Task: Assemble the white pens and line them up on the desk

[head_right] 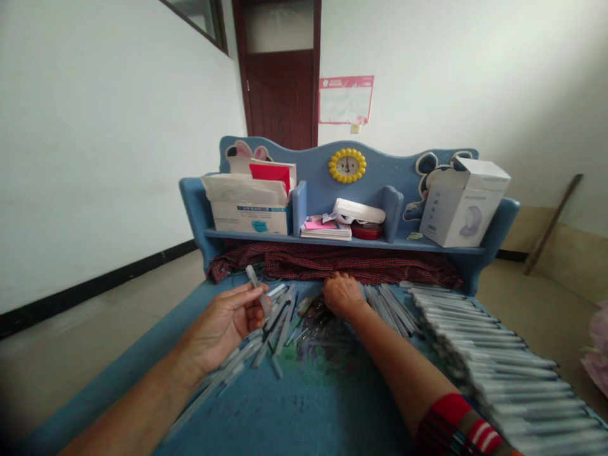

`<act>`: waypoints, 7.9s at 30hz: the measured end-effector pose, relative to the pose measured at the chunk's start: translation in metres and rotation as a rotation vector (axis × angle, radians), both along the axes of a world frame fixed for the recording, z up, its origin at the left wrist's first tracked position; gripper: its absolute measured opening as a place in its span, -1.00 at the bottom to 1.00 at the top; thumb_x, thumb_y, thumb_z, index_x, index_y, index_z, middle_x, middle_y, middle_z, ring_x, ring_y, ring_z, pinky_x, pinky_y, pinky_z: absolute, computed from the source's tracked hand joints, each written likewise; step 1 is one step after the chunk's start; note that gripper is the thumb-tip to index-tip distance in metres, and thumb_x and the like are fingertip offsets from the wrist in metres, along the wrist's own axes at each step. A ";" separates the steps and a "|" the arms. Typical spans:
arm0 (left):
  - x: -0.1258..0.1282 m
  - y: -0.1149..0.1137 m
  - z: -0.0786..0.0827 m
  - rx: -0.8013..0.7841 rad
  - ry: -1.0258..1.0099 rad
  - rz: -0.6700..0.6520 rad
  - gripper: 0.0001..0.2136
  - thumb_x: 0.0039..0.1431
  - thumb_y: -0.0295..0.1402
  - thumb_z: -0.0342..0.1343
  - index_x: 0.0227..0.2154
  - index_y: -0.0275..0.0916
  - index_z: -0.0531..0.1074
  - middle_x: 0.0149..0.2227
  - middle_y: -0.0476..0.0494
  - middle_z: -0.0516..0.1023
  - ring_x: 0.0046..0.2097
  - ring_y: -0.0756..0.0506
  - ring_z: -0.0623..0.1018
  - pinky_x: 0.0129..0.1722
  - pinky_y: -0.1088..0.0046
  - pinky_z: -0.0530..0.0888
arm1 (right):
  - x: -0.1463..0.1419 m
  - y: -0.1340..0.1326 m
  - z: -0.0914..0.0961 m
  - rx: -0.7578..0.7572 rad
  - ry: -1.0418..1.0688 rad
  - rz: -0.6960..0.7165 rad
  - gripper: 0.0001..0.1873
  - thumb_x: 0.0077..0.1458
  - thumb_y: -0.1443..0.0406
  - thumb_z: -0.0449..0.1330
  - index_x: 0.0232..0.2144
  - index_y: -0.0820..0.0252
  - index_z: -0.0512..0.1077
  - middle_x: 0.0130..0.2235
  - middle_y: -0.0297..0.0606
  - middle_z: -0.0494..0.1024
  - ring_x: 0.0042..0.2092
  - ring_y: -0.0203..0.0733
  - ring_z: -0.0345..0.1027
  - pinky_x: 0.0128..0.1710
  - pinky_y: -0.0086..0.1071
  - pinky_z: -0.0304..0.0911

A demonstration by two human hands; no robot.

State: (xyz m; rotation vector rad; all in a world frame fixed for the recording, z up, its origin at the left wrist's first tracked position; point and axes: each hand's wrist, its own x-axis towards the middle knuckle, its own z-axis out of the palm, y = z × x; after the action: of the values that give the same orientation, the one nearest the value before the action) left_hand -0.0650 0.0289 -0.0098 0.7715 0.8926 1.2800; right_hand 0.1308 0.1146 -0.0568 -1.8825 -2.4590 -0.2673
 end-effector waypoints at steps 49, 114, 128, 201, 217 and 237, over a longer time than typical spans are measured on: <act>0.005 0.000 -0.005 0.006 0.149 -0.064 -0.90 0.01 -0.54 0.11 -0.37 -0.34 0.34 -0.57 -0.02 0.47 -0.61 0.08 0.44 -0.62 0.64 0.40 | 0.037 -0.050 0.004 0.014 0.011 0.089 -0.74 0.12 0.39 -0.05 -0.33 0.29 0.44 -0.25 -0.07 0.51 -0.22 -0.13 0.39 -0.20 -0.35 0.17; 0.010 0.004 -0.010 -0.019 0.192 -0.072 -0.89 -0.02 -0.59 0.11 -0.38 -0.35 0.36 -0.55 -0.03 0.50 -0.60 0.07 0.46 -0.59 0.62 0.43 | 0.083 -0.126 0.017 -0.083 0.050 -0.212 -0.77 0.05 0.21 0.07 -0.44 0.14 0.49 -0.37 -0.11 0.57 -0.27 0.01 0.46 -0.35 -0.31 0.23; 0.012 -0.001 -0.011 -0.063 0.123 -0.080 -0.97 0.02 -0.55 0.10 -0.43 -0.35 0.38 -0.57 -0.06 0.50 -0.61 0.06 0.46 -0.62 0.60 0.42 | 0.079 -0.130 0.011 -0.141 0.067 -0.117 -0.75 -0.01 0.41 0.01 -0.42 0.16 0.49 -0.36 -0.09 0.58 -0.26 -0.02 0.45 -0.32 -0.30 0.24; 0.044 -0.033 -0.018 0.074 0.176 -0.276 -0.89 0.05 -0.41 0.11 -0.38 -0.32 0.31 -0.47 -0.13 0.53 -0.53 0.04 0.50 -0.58 0.63 0.40 | 0.014 -0.152 0.015 -0.414 1.719 0.075 -0.77 -0.29 0.22 0.36 -0.58 0.25 0.46 -0.65 -0.37 0.42 -0.58 -0.36 0.26 -0.56 -0.45 0.22; 0.048 -0.036 -0.014 0.158 0.279 -0.227 -0.81 -0.05 -0.35 0.19 -0.41 -0.33 0.34 -0.52 -0.12 0.53 -0.56 0.00 0.50 -0.56 0.55 0.41 | 0.013 -0.152 0.012 -0.385 1.701 0.100 -0.83 -0.25 0.31 0.29 -0.51 0.22 0.39 -0.62 -0.45 0.37 -0.61 -0.41 0.20 -0.60 -0.49 0.14; 0.045 -0.035 -0.017 0.183 0.278 -0.309 -0.84 -0.01 -0.39 0.17 -0.38 -0.32 0.32 -0.50 -0.14 0.53 -0.53 -0.02 0.51 -0.51 0.53 0.42 | 0.021 -0.150 0.012 -0.741 1.857 0.199 -0.66 -0.15 0.19 0.30 -0.35 0.26 0.34 -0.52 -0.32 0.48 -0.57 -0.34 0.32 -0.56 -0.43 0.25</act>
State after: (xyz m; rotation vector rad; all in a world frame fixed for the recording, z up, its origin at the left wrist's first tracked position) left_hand -0.0196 -0.0064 -0.0272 1.2054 0.8431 1.0034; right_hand 0.1519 -0.0354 -0.0447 -0.8204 -1.2115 1.6701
